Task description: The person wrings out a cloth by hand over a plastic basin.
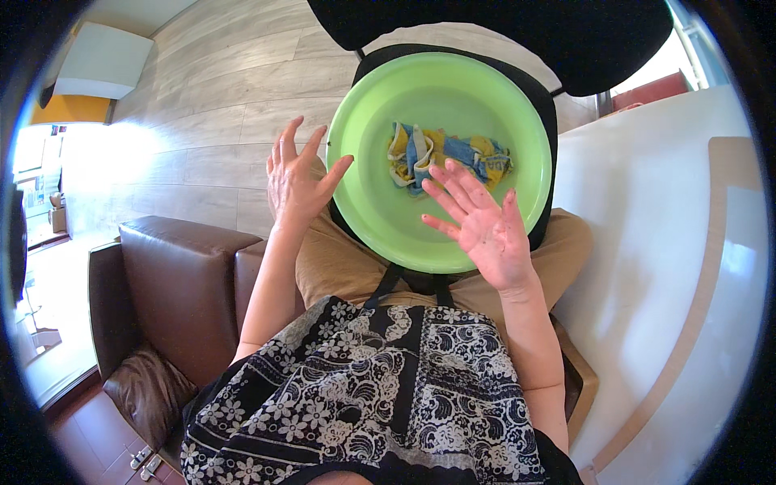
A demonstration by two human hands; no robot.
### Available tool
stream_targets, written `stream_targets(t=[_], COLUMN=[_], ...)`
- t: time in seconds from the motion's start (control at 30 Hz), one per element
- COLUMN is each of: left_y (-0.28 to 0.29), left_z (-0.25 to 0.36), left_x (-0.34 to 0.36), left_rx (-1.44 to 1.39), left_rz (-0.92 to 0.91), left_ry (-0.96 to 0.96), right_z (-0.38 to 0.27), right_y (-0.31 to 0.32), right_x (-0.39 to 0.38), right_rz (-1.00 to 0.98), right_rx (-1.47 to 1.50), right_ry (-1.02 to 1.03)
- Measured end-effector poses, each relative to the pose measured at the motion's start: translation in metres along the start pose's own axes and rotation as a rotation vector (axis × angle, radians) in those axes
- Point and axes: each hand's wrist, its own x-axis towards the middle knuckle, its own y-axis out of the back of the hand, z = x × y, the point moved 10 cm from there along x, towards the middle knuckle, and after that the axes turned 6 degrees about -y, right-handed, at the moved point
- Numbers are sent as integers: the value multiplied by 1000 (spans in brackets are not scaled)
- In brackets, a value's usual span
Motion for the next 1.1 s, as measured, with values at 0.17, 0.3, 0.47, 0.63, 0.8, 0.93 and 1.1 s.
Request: stream_targets(t=[0.17,0.3,0.47,0.63,0.8,0.93,1.1], left_y=[-8,-11,-11,-3,-8,-3,4], left_z=[0,-2,-1,2,-10,-9,13], left_x=[-4,-10,-16,-16,-21,-30,-33], left_rx=[16,22,-26,23,-157,-197,-119], left_rz=[-12,-15,-18,-17,-54,-9,-3], left_ry=[-16,4,33,28,147,149,23], right_z=[-1,0,1,0,2,2,2], right_y=[3,7,8,10,15,16,17], right_x=[-2,-4,-5,-6,-8,-9,-8], right_rz=[8,24,16,19,25,26,34], right_rx=[-5,-16,-19,-21,-14,-10,-21], right_ry=[0,-2,-2,-1,-2,0,-3])
